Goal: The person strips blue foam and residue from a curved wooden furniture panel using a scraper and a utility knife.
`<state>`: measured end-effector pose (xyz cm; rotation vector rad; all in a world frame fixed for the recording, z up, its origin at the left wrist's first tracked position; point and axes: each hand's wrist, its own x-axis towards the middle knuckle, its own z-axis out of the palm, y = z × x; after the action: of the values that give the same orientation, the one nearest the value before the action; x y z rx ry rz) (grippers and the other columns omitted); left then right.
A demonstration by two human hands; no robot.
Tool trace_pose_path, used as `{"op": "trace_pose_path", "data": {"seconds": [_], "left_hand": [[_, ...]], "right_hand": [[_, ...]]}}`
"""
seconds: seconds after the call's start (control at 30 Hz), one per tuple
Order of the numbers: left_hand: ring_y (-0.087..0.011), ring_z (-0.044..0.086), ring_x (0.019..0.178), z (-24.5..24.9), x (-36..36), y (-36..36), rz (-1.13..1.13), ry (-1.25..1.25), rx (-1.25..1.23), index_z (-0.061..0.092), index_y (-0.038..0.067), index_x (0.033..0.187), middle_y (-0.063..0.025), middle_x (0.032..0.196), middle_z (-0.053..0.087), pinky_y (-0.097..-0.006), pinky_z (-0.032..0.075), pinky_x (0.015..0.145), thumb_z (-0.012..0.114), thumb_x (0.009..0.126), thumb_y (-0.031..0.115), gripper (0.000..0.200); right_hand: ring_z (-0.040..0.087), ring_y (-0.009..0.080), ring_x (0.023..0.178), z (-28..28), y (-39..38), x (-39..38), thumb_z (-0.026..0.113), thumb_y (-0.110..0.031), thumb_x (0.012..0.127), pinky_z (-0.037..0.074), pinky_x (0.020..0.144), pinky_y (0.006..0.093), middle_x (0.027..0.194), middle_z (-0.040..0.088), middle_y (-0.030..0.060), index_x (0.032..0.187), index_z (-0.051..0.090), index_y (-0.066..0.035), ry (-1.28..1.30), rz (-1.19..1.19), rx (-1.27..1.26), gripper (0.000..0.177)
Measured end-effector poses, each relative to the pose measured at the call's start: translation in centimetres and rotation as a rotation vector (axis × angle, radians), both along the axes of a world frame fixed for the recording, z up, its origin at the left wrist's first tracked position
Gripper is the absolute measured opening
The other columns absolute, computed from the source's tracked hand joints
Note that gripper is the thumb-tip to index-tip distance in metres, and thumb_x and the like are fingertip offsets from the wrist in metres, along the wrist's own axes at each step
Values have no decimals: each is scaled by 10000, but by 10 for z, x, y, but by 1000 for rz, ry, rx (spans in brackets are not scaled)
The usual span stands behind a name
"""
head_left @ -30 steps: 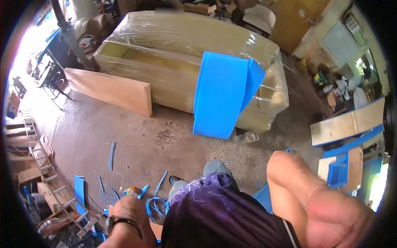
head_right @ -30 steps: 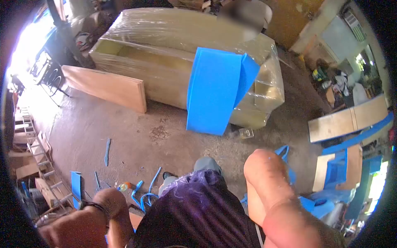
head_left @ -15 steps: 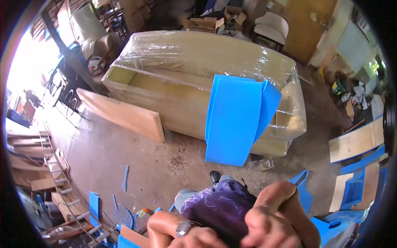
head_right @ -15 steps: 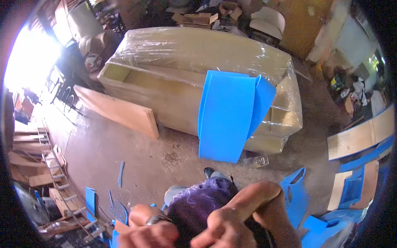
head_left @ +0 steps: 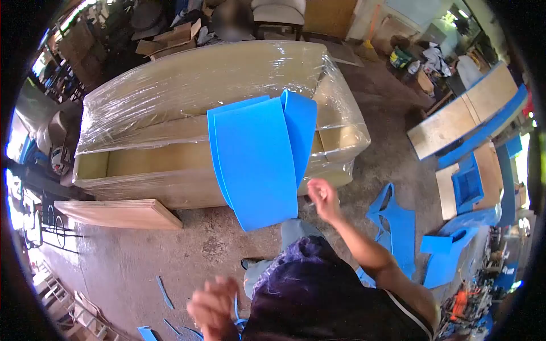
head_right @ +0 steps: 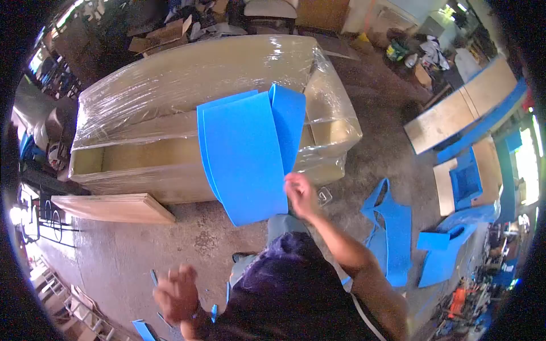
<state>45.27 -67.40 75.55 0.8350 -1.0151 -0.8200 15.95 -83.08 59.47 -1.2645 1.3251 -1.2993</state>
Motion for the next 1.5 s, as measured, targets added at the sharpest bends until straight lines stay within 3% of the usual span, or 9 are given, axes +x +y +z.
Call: {"op": "trace_pose_path", "data": {"seconds": [0.13, 0.33, 0.4, 0.53, 0.83, 0.97, 1.23, 1.37, 1.5], "left_hand": [[-190, 599, 939, -139, 10, -26, 199, 24, 477, 562, 8, 1112, -96, 1058, 604, -309, 473, 795, 530, 922, 170, 251], [-128, 550, 588, -394, -104, 229, 1241, 497, 1258, 604, 110, 1079, -40, 799, 618, -275, 432, 508, 595, 882, 302, 275], [-194, 590, 599, -372, -203, 271, 963, 200, 1663, 628, 75, 1061, -88, 778, 648, -353, 491, 570, 635, 840, 308, 321], [-273, 612, 1024, -288, -316, 253, 422, 62, 2024, 652, 15, 1027, -171, 1077, 646, -355, 473, 862, 627, 798, 469, 509], [-231, 633, 969, -303, -397, 204, 925, 462, 1856, 573, 48, 1185, -133, 1050, 662, -334, 488, 838, 653, 794, 433, 555], [-234, 635, 955, -318, -406, 213, 1015, 448, 1858, 597, 43, 1149, -137, 1036, 663, -333, 490, 833, 645, 811, 400, 493], [-251, 619, 1001, -326, -379, 206, 1087, 492, 1757, 587, 70, 1168, -147, 1075, 648, -345, 477, 867, 638, 817, 395, 482], [-253, 622, 992, -361, -360, 219, 992, 468, 1679, 582, 81, 1180, -143, 1072, 650, -353, 475, 870, 628, 819, 402, 484], [-251, 618, 996, -371, -334, 245, 1075, 490, 1560, 578, 60, 1175, -148, 1066, 648, -352, 472, 871, 627, 824, 397, 489]], "right_hand": [[571, 117, 790, -109, -134, -115, 661, -338, 836, 451, 573, 254, 960, 580, 21, 1190, 466, -178, -274, -325, 457, 435], [481, 243, 965, -249, -297, -233, 671, -358, 787, 425, 717, 399, 1142, 479, 76, 1276, 427, -135, -51, -132, 719, 590], [241, 400, 1340, -270, -316, -232, 641, -482, 786, 265, 1045, 529, 1505, 198, 126, 1417, 307, -143, -136, 63, 821, 791], [271, 272, 1282, -299, -347, -188, 729, -650, 587, 335, 947, 430, 1454, 243, 18, 1425, 250, -233, -19, 46, 1002, 1052], [575, 295, 951, -350, -379, -137, 691, -514, 734, 486, 744, 448, 1146, 582, 138, 1211, 510, 0, 102, 124, 696, 724], [615, 397, 872, -194, -346, -91, 662, -493, 764, 491, 767, 487, 1050, 590, 295, 1092, 508, 178, 526, -93, 228, 763], [620, 384, 758, 0, -376, -75, 677, -531, 733, 500, 694, 465, 833, 639, 273, 765, 646, 130, 583, -225, -109, 663], [599, 314, 747, -2, -505, -82, 661, -465, 768, 510, 690, 420, 899, 644, 218, 942, 639, 96, 597, -63, -95, 588], [593, 284, 959, 185, -473, -100, 586, -277, 844, 498, 826, 391, 1184, 566, 191, 1282, 449, 40, 60, -311, -520, 557]]}}
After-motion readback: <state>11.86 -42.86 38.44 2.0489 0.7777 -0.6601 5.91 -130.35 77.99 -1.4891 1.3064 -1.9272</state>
